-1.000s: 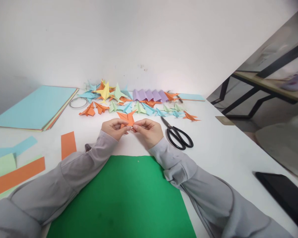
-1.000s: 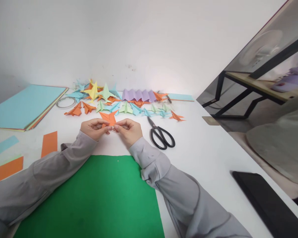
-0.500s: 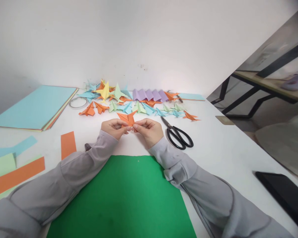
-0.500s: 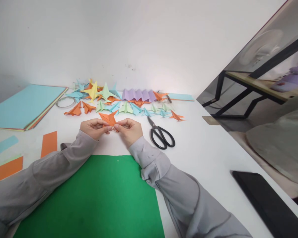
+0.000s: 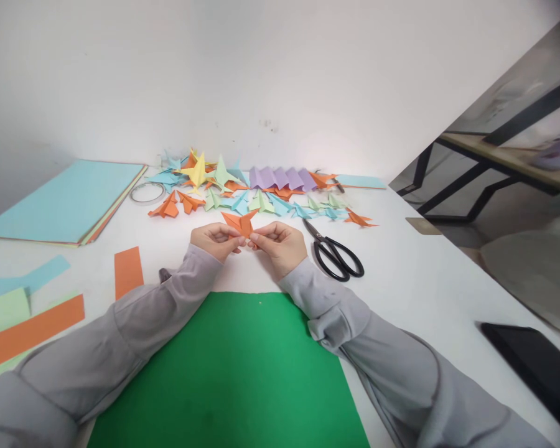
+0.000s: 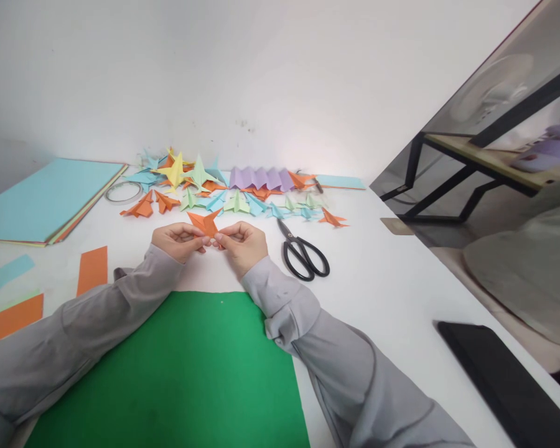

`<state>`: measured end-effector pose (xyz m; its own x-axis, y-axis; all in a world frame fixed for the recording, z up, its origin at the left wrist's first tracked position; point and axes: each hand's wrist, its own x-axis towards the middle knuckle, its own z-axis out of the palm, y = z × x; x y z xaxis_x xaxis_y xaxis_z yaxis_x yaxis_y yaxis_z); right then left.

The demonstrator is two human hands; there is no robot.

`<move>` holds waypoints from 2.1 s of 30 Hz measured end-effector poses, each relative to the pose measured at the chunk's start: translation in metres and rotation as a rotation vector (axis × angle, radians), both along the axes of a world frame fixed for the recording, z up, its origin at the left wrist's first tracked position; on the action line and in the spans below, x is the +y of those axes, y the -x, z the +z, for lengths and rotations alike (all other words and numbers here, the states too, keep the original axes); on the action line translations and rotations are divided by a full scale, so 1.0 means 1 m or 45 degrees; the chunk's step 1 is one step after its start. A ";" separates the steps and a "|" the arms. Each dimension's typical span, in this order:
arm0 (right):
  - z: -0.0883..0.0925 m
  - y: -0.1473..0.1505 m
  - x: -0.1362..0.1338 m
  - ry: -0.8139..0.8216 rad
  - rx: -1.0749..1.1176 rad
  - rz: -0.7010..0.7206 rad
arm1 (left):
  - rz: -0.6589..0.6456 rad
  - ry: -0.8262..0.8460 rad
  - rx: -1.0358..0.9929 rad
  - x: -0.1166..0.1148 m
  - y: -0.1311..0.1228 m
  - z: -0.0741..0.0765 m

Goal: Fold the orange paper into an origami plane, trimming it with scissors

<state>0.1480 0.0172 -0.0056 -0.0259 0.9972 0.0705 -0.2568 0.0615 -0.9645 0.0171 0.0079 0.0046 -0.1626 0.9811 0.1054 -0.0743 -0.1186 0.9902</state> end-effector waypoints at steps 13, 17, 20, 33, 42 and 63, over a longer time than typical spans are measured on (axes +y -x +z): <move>-0.002 0.001 0.003 0.050 0.063 0.004 | -0.111 0.003 -0.042 0.001 0.002 -0.006; -0.002 0.000 0.003 0.068 0.102 0.026 | -0.129 0.023 -0.062 0.001 0.003 -0.005; -0.002 0.000 0.004 0.080 0.123 0.027 | -0.145 0.052 -0.081 0.001 0.002 -0.005; -0.005 -0.002 0.007 0.104 0.131 0.001 | -0.202 0.093 -0.179 0.001 0.005 -0.005; -0.003 -0.001 0.005 0.106 0.145 0.034 | -0.143 0.058 -0.066 0.001 0.002 -0.005; -0.001 -0.001 0.004 0.130 0.209 0.163 | -0.240 0.115 -0.196 0.001 0.006 -0.003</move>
